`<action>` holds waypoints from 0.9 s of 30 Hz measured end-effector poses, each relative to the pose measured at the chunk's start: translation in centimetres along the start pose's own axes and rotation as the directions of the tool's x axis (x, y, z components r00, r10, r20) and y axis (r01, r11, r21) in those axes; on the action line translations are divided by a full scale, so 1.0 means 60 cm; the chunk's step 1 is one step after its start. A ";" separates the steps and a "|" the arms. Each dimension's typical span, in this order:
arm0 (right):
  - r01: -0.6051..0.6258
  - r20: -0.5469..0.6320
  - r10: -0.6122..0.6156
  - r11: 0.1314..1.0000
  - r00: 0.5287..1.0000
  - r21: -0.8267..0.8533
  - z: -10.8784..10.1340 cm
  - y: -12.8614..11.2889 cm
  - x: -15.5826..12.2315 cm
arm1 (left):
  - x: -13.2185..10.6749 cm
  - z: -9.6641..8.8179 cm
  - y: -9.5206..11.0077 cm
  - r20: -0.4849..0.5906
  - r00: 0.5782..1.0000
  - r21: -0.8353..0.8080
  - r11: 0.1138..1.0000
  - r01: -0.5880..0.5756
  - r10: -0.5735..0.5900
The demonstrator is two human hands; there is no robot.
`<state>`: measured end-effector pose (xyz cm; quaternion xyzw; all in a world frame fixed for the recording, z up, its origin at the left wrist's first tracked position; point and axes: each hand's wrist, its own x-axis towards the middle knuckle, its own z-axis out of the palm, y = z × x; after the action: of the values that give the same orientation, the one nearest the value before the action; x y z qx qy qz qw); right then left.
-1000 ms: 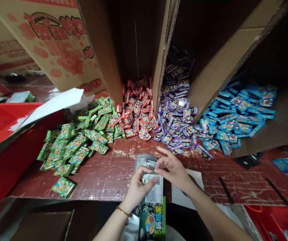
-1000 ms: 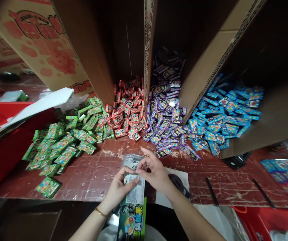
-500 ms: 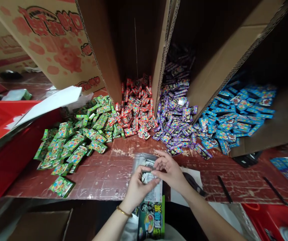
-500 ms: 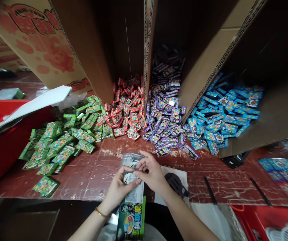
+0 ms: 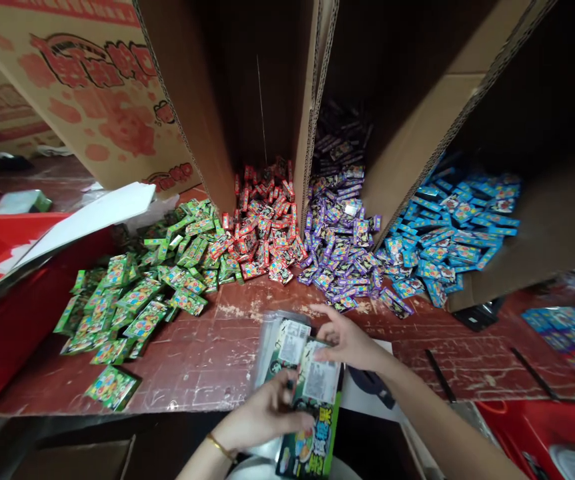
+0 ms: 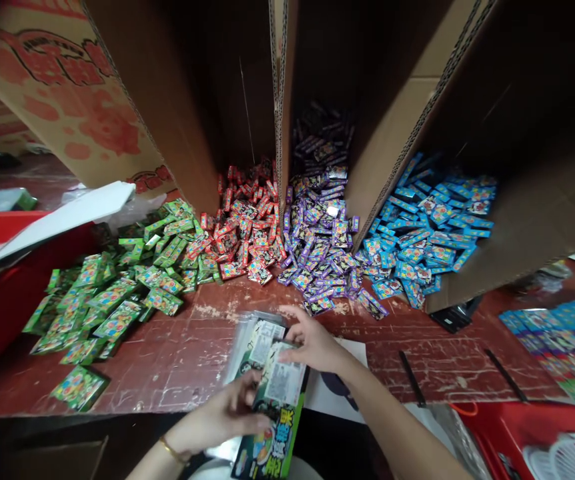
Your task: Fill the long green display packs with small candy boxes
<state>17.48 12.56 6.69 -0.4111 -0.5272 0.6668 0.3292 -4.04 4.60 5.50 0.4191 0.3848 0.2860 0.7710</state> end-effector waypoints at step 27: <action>0.375 -0.172 -0.444 0.869 0.879 -0.323 0.121 0.012 -0.066 | -0.018 0.067 -0.008 -0.506 0.786 0.154 0.934 -0.321 0.354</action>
<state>12.75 5.81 7.54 -0.4091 -0.6479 0.4447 0.4638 -1.25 1.83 6.89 0.4094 0.5082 0.5112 0.5593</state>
